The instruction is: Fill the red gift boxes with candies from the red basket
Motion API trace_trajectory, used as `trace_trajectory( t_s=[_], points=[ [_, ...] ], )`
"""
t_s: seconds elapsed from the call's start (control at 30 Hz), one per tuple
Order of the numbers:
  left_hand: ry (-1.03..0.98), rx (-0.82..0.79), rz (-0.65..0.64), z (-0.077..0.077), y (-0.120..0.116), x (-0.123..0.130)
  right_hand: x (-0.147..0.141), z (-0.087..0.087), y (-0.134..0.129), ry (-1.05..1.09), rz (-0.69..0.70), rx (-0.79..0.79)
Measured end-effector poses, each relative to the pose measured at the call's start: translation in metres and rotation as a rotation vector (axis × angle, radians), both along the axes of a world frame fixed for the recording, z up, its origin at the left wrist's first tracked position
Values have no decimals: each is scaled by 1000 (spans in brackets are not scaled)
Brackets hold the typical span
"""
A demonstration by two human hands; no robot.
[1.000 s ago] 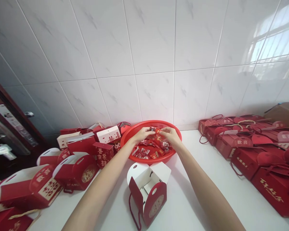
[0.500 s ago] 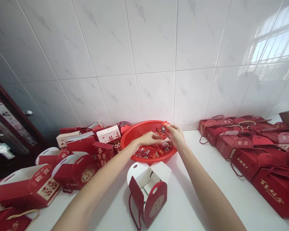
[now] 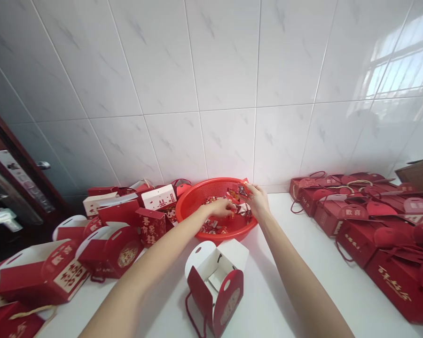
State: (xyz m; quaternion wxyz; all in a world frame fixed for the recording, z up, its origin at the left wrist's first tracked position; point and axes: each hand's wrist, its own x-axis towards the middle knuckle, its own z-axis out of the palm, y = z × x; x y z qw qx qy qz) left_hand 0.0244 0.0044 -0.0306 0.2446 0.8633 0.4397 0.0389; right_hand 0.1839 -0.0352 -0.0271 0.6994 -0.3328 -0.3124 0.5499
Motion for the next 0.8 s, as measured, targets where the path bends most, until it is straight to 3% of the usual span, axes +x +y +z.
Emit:
trace_trajectory(
  t_s=[0.17,0.37,0.67,0.8],
  points=[
    [-207,-44,134,8,7,-19,-1,3,-1,20,-36,-38],
    [-343,-53,206,5,14,-14,0,-1,5,20,-44,-42],
    [-166,51,238,6,11,-15,0,0,7,99,-98,-53],
    [-72,145,167,12,15,5,0,2,6,123,-98,-50]
  ],
)
